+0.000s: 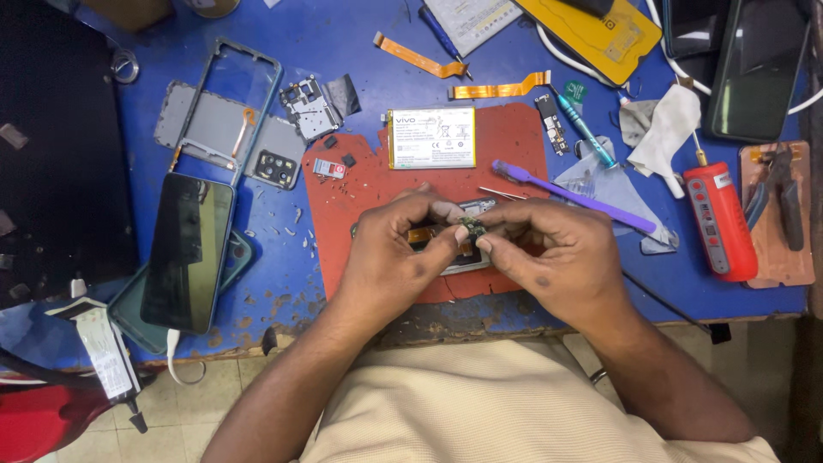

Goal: The person removes the battery from a disassembled smartphone, then uses tweezers to lift and reposition a small internal component. They handle a ribbon cable and connect it to the motherboard, then place the battery back into the phone chassis.

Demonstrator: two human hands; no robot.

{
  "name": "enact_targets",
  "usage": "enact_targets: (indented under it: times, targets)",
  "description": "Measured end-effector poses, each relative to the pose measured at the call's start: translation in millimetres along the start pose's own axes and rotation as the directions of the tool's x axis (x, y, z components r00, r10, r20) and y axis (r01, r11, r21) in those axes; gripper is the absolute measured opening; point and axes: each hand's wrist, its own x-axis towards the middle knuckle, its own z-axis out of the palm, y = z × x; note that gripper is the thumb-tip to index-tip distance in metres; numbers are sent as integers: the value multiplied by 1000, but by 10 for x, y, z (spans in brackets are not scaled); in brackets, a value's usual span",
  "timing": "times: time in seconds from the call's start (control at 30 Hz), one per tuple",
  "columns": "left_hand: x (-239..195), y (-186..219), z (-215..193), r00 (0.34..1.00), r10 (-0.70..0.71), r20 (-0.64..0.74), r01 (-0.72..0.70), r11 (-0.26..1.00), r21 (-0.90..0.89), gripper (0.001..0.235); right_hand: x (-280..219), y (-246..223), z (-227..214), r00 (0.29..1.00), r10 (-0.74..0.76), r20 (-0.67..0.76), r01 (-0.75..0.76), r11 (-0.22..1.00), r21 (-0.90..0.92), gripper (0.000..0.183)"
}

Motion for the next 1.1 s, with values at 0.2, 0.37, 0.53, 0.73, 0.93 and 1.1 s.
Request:
enact_targets:
  times: [0.2, 0.37, 0.53, 0.73, 0.93, 1.1]
  targets:
    - [-19, -60, 38, 999, 1, -33, -1, 1000, -17, 10, -6, 18, 30, 999, -33, -38, 29, 996, -84, 24]
    - [-18, -139, 43, 999, 16, -51, -15, 1000, 23, 9, -10, 92, 29, 999, 21, -51, -24, 997, -70, 23]
    - [12, -169, 53, 999, -29, 21, 32, 981, -193, 8, -5, 181, -3, 998, 19, -67, -25, 996, -85, 23]
    - [-15, -45, 20, 999, 35, -8, -36, 999, -30, 11, 23, 326, -1, 993, 85, -82, -90, 994, -56, 23]
    - [-11, -6, 5, 984, 176, -39, -171, 981, 96, 11, 45, 407, -22, 997, 80, -14, -79, 995, 68, 24]
    - [1, -102, 2, 986, 156, -50, -151, 985, 88, 10, 55, 452, -25, 996, 90, 22, -93, 987, 128, 24]
